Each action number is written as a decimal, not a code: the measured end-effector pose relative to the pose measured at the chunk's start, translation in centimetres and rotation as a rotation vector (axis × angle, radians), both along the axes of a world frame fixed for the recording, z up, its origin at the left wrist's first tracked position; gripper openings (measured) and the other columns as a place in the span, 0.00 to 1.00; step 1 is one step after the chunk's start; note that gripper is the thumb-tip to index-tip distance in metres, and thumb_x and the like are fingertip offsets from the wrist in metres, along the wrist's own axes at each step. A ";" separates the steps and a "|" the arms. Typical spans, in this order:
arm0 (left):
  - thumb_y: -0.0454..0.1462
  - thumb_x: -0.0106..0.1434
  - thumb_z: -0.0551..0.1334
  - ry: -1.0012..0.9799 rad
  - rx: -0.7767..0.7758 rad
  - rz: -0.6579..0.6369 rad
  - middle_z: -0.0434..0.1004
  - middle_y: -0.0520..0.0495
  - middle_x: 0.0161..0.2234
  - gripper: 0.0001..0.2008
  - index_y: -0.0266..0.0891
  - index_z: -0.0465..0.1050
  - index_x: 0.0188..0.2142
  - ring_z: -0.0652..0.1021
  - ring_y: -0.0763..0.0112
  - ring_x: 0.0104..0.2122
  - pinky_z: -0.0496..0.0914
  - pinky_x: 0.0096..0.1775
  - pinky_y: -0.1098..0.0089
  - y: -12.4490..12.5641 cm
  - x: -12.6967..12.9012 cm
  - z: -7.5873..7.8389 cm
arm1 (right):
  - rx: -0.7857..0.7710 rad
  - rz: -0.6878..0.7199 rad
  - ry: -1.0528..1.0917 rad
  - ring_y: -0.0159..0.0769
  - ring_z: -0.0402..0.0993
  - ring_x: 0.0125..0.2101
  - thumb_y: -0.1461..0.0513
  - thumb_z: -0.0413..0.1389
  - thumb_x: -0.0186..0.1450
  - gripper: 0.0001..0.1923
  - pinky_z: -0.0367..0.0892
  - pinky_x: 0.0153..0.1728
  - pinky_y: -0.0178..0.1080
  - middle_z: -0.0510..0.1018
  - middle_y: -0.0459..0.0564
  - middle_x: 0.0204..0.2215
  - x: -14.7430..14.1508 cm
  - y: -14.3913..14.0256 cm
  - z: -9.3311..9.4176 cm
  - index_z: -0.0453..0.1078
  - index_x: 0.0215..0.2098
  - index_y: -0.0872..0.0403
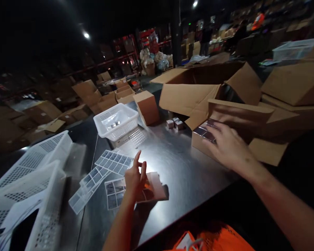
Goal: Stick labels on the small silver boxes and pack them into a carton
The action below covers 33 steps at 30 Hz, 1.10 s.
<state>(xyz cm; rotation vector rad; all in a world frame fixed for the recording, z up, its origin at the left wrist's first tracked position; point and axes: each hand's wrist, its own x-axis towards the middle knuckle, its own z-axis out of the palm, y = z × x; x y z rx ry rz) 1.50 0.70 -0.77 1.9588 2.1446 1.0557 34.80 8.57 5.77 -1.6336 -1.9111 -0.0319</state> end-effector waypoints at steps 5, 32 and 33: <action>0.39 0.73 0.50 -0.054 0.012 0.014 0.83 0.47 0.33 0.23 0.40 0.64 0.65 0.78 0.71 0.25 0.62 0.30 0.71 -0.1 0.2 -0.4 | -0.302 0.819 0.366 0.48 0.76 0.54 0.52 0.64 0.60 0.26 0.72 0.57 0.51 0.78 0.50 0.53 -13.9 -4.8 -0.1 0.71 0.56 0.43; 0.45 0.76 0.47 0.198 -0.340 0.434 0.81 0.43 0.29 0.22 0.40 0.79 0.42 0.78 0.67 0.27 0.54 0.29 0.69 1.0 -2.1 2.2 | -0.285 0.895 0.434 0.48 0.79 0.44 0.57 0.54 0.68 0.11 0.73 0.47 0.50 0.83 0.54 0.40 -18.1 -0.8 -6.7 0.78 0.35 0.49; 0.45 0.76 0.47 0.200 -0.353 0.442 0.81 0.43 0.29 0.23 0.41 0.79 0.41 0.78 0.67 0.27 0.55 0.29 0.69 1.0 -2.1 2.2 | -0.194 0.915 0.429 0.49 0.77 0.48 0.58 0.54 0.68 0.10 0.71 0.51 0.52 0.81 0.56 0.43 -18.2 -0.8 -6.9 0.78 0.34 0.49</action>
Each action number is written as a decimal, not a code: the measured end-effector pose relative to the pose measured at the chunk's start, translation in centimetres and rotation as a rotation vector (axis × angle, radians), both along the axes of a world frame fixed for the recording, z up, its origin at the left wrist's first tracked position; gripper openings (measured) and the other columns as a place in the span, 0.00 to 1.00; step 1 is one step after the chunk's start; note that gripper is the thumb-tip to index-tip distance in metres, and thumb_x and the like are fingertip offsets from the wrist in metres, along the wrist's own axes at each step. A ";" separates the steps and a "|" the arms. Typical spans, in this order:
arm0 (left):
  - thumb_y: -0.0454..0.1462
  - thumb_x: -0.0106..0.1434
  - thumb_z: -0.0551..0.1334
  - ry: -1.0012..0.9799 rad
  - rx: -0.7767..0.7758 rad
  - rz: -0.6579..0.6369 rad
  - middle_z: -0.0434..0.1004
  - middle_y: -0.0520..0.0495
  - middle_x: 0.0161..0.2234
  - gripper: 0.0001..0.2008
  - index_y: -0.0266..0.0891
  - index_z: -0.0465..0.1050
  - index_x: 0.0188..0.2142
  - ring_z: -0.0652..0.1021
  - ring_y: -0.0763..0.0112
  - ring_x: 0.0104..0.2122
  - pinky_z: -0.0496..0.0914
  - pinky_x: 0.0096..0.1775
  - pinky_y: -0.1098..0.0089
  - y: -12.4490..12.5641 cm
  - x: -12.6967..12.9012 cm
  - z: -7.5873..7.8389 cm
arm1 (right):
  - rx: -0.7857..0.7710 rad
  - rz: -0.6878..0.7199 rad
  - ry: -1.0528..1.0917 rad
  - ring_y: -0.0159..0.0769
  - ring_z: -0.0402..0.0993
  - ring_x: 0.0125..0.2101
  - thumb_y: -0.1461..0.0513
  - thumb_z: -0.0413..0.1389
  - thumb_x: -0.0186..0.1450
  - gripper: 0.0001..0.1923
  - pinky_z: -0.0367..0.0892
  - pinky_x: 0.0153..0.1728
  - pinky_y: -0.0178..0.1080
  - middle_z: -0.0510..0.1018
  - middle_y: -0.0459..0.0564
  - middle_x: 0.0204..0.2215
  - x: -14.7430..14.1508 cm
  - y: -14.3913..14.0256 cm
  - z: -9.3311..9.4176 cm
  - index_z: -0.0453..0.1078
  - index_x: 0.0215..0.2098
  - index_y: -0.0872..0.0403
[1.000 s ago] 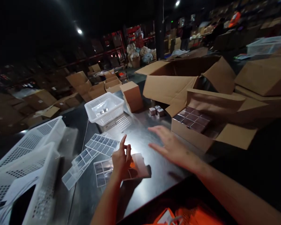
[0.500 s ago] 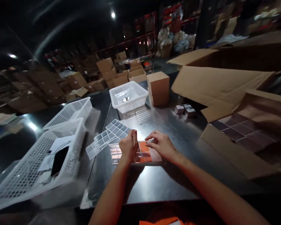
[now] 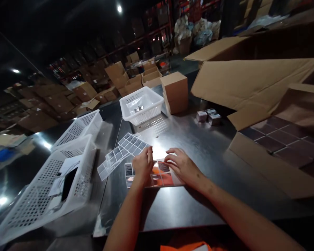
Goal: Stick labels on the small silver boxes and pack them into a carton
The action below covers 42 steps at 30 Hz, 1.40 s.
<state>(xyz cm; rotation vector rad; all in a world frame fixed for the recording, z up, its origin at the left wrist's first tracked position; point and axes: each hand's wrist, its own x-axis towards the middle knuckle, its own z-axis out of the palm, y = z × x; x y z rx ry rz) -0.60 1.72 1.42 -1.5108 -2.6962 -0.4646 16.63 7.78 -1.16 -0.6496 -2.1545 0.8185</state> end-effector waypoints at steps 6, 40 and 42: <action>0.49 0.74 0.48 0.024 -0.039 0.061 0.82 0.41 0.32 0.24 0.42 0.80 0.41 0.79 0.65 0.30 0.62 0.32 0.69 0.7 -1.0 0.1 | 0.041 0.236 0.125 0.44 0.74 0.52 0.59 0.56 0.70 0.09 0.71 0.53 0.46 0.78 0.54 0.44 0.6 -0.3 1.0 0.77 0.33 0.48; 0.54 0.52 0.71 -0.412 0.396 -0.476 0.76 0.36 0.56 0.43 0.38 0.65 0.63 0.75 0.72 0.29 0.67 0.28 0.71 -0.8 -1.0 -0.9 | -1.123 0.192 0.496 0.37 0.80 0.35 0.62 0.59 0.52 0.43 0.76 0.37 0.39 0.79 0.42 0.33 -0.4 2.7 4.4 0.45 0.61 0.48; 0.53 0.50 0.73 -0.475 0.393 -0.543 0.74 0.35 0.58 0.44 0.39 0.66 0.62 0.76 0.72 0.30 0.66 0.27 0.72 -0.8 -1.0 -0.8 | -1.255 0.293 0.572 0.37 0.79 0.36 0.63 0.60 0.51 0.44 0.74 0.37 0.38 0.79 0.42 0.34 -0.2 2.0 3.6 0.45 0.61 0.47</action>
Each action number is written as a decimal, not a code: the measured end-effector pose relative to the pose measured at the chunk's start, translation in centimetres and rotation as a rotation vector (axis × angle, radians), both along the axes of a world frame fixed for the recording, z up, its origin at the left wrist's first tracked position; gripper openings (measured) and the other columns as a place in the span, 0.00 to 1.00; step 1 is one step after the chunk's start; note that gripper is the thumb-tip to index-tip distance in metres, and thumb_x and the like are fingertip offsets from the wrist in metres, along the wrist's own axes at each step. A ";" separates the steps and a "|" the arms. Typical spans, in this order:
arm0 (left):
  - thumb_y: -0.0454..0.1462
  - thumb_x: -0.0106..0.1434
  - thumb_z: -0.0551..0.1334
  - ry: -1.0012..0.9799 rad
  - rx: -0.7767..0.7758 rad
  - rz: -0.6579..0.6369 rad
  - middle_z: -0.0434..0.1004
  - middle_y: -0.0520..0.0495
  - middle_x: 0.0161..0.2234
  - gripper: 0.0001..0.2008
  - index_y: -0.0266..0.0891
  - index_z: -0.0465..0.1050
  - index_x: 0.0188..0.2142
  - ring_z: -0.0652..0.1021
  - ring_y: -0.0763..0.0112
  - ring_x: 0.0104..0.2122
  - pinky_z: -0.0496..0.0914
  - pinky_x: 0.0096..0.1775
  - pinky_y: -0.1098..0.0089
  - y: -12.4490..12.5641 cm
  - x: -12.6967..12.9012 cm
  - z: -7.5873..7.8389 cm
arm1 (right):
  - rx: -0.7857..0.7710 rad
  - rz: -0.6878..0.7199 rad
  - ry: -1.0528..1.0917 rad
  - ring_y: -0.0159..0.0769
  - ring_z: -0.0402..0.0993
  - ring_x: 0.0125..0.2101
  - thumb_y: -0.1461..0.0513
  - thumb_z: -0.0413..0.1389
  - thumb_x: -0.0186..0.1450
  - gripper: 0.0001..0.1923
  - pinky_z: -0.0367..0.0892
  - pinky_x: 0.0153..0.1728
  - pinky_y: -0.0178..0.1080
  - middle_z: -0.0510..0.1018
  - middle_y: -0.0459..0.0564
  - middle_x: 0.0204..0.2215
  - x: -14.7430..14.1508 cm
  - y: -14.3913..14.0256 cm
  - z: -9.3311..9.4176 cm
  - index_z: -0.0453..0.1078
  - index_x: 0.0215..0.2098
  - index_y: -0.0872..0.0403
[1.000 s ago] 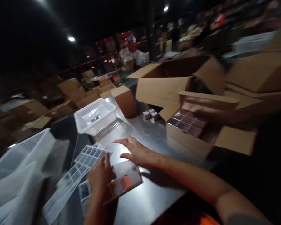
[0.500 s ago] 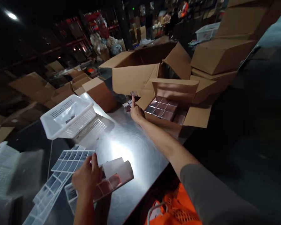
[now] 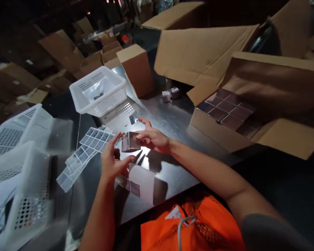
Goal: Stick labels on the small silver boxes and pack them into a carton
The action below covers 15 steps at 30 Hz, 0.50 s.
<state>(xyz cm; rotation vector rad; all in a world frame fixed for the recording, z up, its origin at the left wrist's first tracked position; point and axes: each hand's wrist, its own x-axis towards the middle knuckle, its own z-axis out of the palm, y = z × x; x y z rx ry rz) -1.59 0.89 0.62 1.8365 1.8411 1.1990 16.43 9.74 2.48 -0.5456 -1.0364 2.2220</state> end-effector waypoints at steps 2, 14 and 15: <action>0.51 0.49 0.74 -0.034 0.019 -0.071 0.75 0.37 0.56 0.39 0.40 0.70 0.58 0.76 0.73 0.30 0.65 0.24 0.75 -0.1 0.2 0.0 | -0.046 0.054 0.005 0.38 0.78 0.35 0.63 0.59 0.51 0.43 0.73 0.37 0.39 0.79 0.43 0.34 0.1 -0.3 -1.0 0.47 0.61 0.47; 0.35 0.50 0.72 -0.035 0.152 -0.096 0.75 0.48 0.46 0.26 0.44 0.76 0.51 0.70 0.80 0.26 0.60 0.20 0.79 -0.3 0.7 0.1 | 0.665 -0.383 -0.128 0.36 0.71 0.51 0.55 0.69 0.58 0.27 0.67 0.55 0.43 0.71 0.47 0.49 2.4 1.2 -1.0 0.61 0.50 0.46; 0.35 0.51 0.72 -0.042 0.123 -0.157 0.74 0.48 0.47 0.27 0.46 0.76 0.53 0.68 0.82 0.25 0.60 0.20 0.79 -0.3 0.6 0.2 | 0.591 -0.259 -0.153 0.36 0.72 0.50 0.56 0.70 0.56 0.34 0.70 0.52 0.42 0.70 0.48 0.50 2.5 0.9 -1.0 0.59 0.53 0.45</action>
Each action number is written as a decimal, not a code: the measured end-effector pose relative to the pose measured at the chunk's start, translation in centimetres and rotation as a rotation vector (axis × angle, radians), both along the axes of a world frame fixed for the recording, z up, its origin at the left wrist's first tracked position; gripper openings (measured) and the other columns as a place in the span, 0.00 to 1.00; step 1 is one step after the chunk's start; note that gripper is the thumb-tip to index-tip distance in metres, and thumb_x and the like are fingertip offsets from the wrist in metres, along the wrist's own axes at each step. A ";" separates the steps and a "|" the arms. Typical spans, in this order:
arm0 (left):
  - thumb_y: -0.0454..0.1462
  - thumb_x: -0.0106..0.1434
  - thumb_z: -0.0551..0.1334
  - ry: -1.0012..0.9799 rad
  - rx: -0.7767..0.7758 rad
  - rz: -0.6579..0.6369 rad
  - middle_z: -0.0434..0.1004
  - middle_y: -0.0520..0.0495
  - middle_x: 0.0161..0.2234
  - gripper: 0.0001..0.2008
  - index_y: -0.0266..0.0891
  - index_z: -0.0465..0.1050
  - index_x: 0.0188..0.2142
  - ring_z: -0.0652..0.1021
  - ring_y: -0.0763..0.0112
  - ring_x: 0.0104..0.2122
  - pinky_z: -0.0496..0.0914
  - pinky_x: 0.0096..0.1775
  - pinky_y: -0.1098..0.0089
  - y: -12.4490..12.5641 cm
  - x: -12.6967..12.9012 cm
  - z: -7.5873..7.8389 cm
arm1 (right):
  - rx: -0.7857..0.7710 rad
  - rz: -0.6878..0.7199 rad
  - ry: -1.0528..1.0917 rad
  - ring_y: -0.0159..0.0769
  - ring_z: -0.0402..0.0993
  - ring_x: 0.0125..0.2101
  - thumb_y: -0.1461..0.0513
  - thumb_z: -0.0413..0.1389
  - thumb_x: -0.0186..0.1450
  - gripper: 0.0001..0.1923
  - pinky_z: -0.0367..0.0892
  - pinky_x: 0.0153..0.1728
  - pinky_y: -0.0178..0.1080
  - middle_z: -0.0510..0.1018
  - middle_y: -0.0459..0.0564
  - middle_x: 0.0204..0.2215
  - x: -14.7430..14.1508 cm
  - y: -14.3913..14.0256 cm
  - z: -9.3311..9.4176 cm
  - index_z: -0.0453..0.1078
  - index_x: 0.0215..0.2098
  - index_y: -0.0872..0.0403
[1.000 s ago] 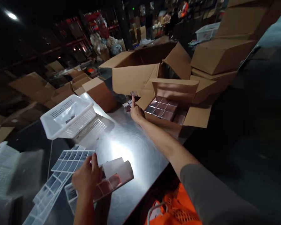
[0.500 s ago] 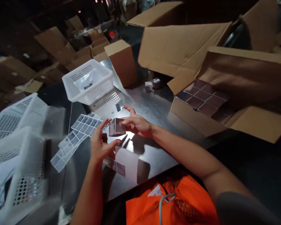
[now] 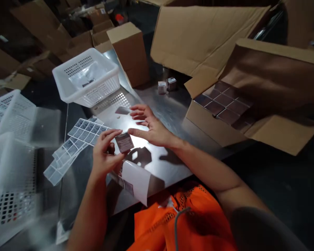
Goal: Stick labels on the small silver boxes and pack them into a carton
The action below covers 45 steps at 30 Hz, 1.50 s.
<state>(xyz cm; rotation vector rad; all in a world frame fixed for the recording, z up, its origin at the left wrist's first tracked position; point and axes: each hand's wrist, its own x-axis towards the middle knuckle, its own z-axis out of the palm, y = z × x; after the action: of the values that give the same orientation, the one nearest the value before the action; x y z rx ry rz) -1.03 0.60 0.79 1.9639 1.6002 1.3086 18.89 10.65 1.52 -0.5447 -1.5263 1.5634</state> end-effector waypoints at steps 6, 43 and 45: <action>0.40 0.56 0.73 -0.066 -0.102 -0.175 0.75 0.49 0.49 0.36 0.53 0.68 0.63 0.58 0.87 0.18 0.57 0.18 0.78 -0.1 -1.2 0.3 | -0.500 0.372 -0.090 0.28 0.73 0.27 0.66 0.68 0.48 0.50 0.72 0.28 0.34 0.73 0.40 0.39 -0.5 -1.0 0.1 0.45 0.60 0.43; 0.40 0.60 0.70 0.233 0.132 0.076 0.82 0.43 0.48 0.21 0.43 0.74 0.52 0.82 0.65 0.37 0.75 0.32 0.69 -0.6 1.0 -0.4 | -0.274 0.001 -0.139 0.38 0.77 0.39 0.59 0.69 0.56 0.31 0.72 0.36 0.37 0.75 0.39 0.27 0.9 -2.5 1.8 0.59 0.51 0.47; 0.40 0.60 0.70 0.238 0.139 0.079 0.82 0.43 0.48 0.21 0.43 0.74 0.52 0.82 0.64 0.38 0.76 0.35 0.67 -0.6 1.0 -0.3 | -0.275 -0.002 -0.134 0.37 0.77 0.38 0.58 0.69 0.55 0.31 0.72 0.34 0.37 0.75 0.39 0.27 0.9 -2.5 1.7 0.58 0.50 0.47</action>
<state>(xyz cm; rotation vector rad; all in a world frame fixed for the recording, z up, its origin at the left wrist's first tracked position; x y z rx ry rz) 0.00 0.04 0.45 2.2339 1.7520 1.2865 19.79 8.14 3.23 -0.8196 -1.4150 1.7780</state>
